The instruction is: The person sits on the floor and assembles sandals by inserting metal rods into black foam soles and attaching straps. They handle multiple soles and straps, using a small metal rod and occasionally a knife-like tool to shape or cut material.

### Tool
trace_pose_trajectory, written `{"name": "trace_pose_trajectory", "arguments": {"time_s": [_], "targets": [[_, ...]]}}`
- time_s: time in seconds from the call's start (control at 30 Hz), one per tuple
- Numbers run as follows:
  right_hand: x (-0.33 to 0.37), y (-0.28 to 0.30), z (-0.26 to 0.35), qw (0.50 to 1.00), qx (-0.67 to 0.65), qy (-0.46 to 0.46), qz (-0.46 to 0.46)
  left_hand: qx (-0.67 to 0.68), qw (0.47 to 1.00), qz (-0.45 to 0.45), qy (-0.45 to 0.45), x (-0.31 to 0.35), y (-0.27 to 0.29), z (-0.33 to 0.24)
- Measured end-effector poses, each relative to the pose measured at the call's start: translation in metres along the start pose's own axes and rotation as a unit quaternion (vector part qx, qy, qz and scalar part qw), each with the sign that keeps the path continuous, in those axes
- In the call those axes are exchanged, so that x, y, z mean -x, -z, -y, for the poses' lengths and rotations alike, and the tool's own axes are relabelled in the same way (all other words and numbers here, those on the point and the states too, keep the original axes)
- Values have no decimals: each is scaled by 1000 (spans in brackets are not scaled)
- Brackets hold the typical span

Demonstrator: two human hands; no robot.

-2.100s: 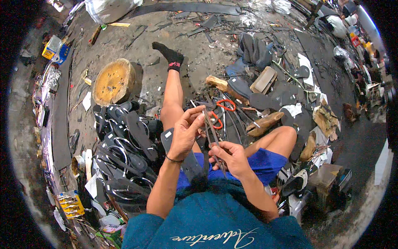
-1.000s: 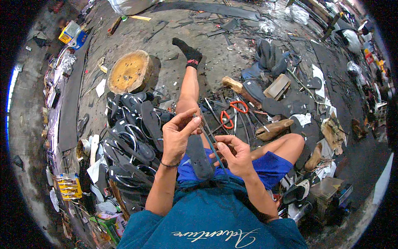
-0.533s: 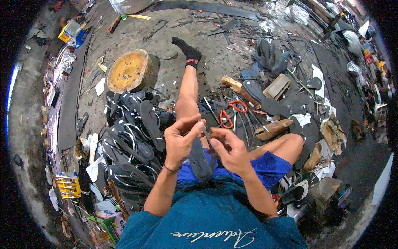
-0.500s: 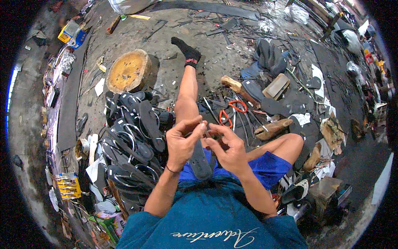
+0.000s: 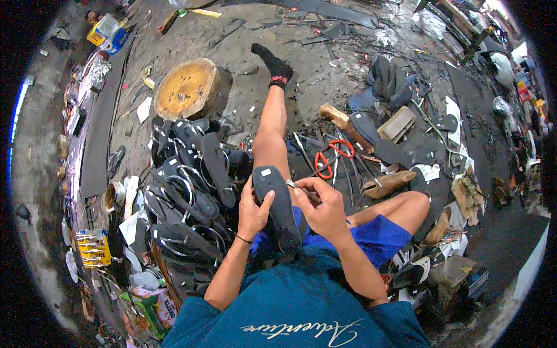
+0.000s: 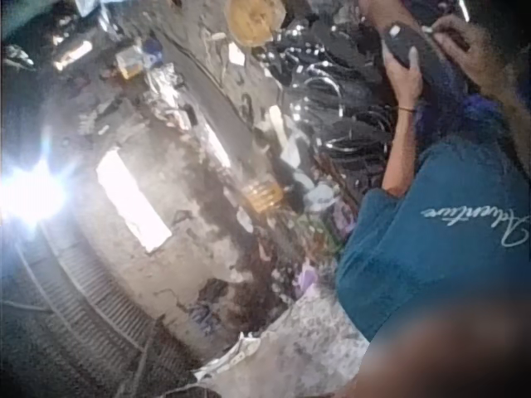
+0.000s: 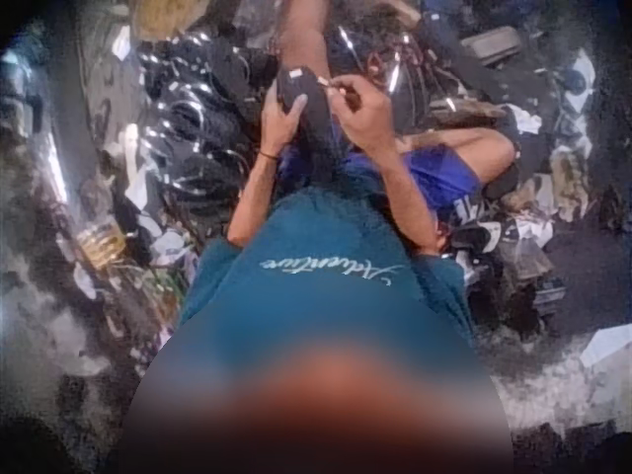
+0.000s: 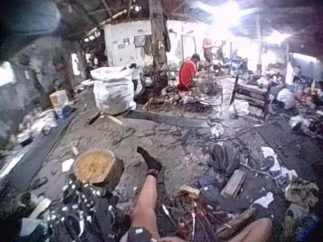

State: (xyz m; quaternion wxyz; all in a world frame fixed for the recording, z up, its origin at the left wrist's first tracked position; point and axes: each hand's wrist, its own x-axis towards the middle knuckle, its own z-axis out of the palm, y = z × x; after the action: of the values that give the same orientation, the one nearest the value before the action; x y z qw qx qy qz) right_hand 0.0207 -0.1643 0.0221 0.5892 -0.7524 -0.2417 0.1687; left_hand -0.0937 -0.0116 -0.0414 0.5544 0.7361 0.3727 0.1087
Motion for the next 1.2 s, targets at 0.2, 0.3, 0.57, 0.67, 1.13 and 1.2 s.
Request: {"name": "trace_pose_trajectory", "arguments": {"time_s": [0.2,0.3,0.57,0.67,1.13,1.2], "targets": [[-2,10,14,997,40,-21,70,152,987,23,-49,27,4,-49],[-3,18,23,992,108,23,61,123,990,42,-59,33,6,-68],[3,29,23,985,158,15,60,94,990,66,-84,40,-1,-74],[5,21,15,990,134,7,33,88,988,43,-116,43,-8,-74],[30,-5,1,992,118,-25,21,124,985,87,-79,37,2,-55],[33,1,4,970,238,-16,51,130,982,98,-100,36,2,-56]]}}
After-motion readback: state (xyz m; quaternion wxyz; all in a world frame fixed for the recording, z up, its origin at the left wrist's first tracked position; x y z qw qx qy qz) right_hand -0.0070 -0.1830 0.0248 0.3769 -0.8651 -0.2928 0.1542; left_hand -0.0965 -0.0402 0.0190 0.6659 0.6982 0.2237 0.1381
